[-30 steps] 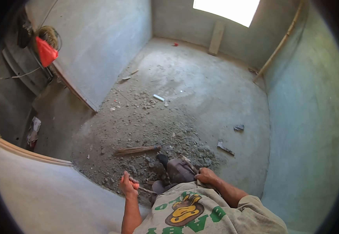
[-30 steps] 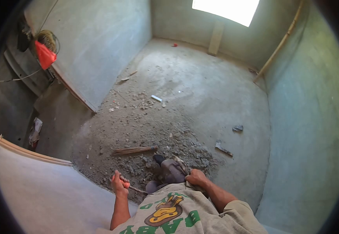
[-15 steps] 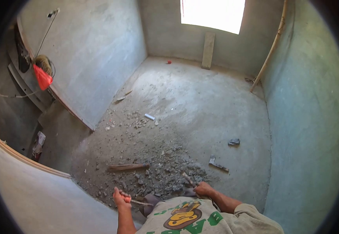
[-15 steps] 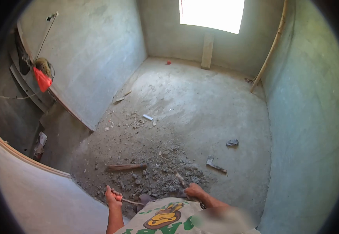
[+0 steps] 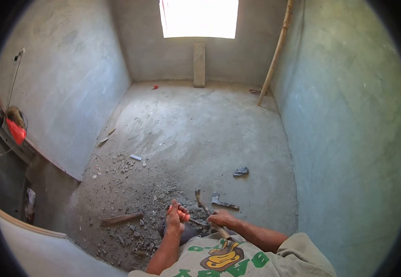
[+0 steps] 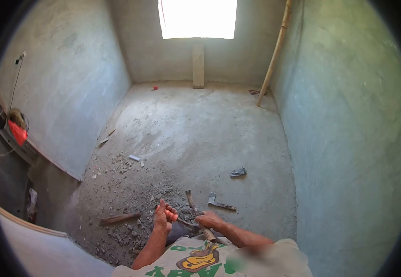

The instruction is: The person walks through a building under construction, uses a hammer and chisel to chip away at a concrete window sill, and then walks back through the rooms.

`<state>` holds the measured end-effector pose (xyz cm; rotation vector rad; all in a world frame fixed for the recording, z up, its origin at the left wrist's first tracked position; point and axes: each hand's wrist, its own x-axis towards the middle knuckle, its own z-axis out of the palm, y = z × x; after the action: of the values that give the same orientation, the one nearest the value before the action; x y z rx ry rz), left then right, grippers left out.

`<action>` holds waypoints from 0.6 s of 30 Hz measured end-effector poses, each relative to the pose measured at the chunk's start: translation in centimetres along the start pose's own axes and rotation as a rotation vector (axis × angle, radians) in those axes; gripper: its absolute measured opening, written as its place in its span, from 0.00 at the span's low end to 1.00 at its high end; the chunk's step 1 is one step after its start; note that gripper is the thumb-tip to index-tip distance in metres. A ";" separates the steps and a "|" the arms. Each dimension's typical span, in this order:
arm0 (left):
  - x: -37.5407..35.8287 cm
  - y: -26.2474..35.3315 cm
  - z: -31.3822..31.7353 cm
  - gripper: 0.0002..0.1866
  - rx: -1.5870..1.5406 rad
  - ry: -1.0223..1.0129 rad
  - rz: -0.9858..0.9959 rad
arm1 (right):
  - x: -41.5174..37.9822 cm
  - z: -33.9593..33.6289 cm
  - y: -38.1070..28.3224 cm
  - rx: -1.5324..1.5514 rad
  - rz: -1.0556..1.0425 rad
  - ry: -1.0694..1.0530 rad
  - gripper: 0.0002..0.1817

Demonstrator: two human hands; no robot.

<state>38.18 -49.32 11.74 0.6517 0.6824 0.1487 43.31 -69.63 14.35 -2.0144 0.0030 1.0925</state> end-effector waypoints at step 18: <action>23.1 -6.4 22.5 0.26 0.976 -0.605 0.016 | 20.5 -17.1 2.2 1.256 0.259 -0.154 0.19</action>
<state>69.73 -58.13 8.67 1.5544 0.1165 -0.3893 67.20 -75.12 3.42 -0.8027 0.7050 0.9924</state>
